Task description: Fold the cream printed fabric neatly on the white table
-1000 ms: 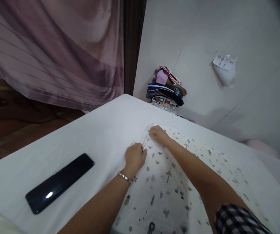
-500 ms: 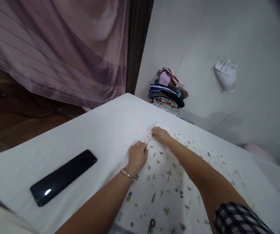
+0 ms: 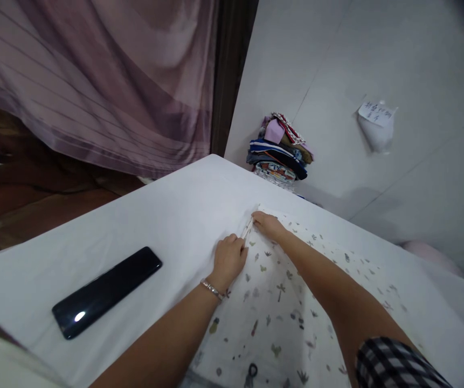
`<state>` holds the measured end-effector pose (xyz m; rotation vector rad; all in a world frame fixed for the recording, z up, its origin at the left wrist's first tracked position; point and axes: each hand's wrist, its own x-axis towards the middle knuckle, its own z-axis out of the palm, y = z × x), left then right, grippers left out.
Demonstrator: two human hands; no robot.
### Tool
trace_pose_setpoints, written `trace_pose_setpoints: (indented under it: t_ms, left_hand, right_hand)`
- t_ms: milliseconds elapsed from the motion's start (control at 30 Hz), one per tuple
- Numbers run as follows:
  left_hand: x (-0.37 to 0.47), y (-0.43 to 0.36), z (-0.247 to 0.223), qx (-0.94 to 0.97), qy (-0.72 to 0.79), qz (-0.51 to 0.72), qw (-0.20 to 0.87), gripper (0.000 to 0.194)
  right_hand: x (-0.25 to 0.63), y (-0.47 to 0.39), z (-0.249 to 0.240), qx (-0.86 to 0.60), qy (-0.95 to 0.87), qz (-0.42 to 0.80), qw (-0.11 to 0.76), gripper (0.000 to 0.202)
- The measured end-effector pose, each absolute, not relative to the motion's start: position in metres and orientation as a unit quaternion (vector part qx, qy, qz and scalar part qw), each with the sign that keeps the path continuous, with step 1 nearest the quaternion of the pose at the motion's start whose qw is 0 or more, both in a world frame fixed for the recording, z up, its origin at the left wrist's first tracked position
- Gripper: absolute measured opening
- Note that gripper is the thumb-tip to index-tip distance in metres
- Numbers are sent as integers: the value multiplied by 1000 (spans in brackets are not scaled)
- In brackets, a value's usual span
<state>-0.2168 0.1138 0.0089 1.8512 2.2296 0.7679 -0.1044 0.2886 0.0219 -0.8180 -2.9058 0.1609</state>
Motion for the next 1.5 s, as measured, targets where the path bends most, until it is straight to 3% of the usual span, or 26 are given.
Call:
trace_pose_setpoints:
  t_ms: [667,1100,1500]
  left_hand:
    - [-216,114,7,630,711,306,63,11]
    - [-216,117,8,582,757,279,105,9]
    - [-213,110,5,646,685,304,147,24]
  right_hand:
    - [-94,288,20,-262,-958,88,81,22]
    - [-109,300,25,-193,-979,66,3,23]
    - [-102,295,27,-235,-970,57,10,16]
